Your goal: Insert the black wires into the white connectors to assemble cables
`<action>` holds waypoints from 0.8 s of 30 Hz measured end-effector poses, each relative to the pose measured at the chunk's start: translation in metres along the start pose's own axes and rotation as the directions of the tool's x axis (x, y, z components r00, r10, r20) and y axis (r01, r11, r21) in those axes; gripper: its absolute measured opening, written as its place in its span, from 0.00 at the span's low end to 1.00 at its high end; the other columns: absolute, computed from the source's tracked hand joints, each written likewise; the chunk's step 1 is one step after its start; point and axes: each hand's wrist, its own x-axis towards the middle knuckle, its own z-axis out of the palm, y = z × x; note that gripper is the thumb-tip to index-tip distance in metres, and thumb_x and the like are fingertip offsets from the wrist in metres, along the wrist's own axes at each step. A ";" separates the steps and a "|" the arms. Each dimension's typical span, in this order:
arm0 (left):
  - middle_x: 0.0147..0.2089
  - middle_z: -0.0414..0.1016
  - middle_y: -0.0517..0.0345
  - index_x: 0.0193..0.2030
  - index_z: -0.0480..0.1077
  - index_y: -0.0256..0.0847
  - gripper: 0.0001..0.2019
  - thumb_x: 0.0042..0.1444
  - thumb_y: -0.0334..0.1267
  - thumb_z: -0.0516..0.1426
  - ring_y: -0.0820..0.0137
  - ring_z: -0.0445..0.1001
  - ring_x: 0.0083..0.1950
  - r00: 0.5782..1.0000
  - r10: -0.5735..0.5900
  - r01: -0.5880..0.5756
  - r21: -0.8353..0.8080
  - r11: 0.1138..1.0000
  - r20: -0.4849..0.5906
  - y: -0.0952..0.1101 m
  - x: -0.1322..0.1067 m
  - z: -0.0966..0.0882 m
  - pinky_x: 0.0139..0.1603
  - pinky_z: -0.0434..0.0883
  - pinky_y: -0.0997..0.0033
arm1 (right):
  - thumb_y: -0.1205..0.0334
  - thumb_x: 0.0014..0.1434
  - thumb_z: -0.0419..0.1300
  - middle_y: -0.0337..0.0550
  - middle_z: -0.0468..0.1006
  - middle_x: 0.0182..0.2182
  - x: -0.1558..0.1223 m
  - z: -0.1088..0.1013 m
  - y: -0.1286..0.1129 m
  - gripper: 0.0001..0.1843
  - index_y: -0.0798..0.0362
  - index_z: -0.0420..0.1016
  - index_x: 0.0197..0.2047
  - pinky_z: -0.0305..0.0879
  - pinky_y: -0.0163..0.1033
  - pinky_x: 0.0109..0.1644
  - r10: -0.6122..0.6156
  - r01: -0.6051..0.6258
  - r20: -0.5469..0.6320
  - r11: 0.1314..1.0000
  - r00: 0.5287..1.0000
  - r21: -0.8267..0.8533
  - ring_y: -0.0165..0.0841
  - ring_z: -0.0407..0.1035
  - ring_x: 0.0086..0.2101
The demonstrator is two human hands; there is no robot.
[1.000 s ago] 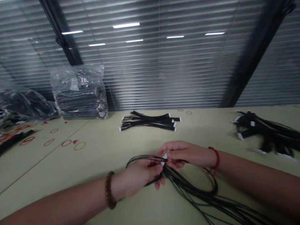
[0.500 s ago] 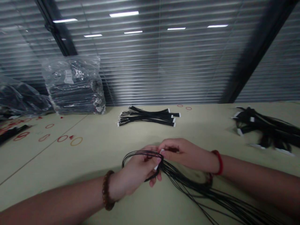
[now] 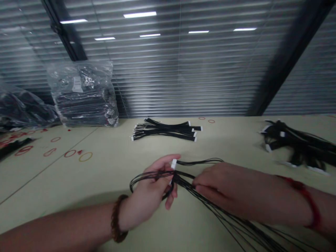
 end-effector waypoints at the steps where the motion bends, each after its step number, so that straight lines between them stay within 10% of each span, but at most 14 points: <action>1: 0.18 0.68 0.66 0.53 0.62 0.37 0.18 0.55 0.32 0.53 0.78 0.60 0.14 0.999 -0.009 0.009 -0.019 1.000 0.037 0.000 -0.002 0.001 0.10 0.58 0.84 | 0.65 0.63 0.46 0.37 0.74 0.25 0.006 0.003 -0.002 0.17 0.53 0.72 0.28 0.53 0.32 0.30 -0.019 0.019 -0.006 0.999 1.000 0.032 0.27 0.65 0.25; 18: 0.16 0.67 0.66 0.51 0.61 0.36 0.16 0.56 0.32 0.53 0.78 0.59 0.13 0.999 -0.039 0.041 -0.080 0.996 0.023 0.000 -0.001 0.003 0.10 0.59 0.85 | 0.67 0.60 0.50 0.35 0.63 0.19 0.014 0.004 0.001 0.14 0.57 0.68 0.25 0.47 0.32 0.28 -0.052 0.054 -0.016 0.940 0.999 0.336 0.23 0.55 0.22; 24: 0.18 0.67 0.66 0.52 0.62 0.36 0.19 0.53 0.35 0.57 0.77 0.61 0.15 0.996 -0.079 0.074 -0.091 0.993 -0.048 0.001 0.006 0.000 0.10 0.57 0.84 | 0.52 0.65 0.42 0.48 0.76 0.29 0.034 0.044 0.013 0.22 0.60 0.68 0.36 0.66 0.32 0.31 -0.015 -0.031 0.054 0.640 0.998 0.768 0.27 0.70 0.27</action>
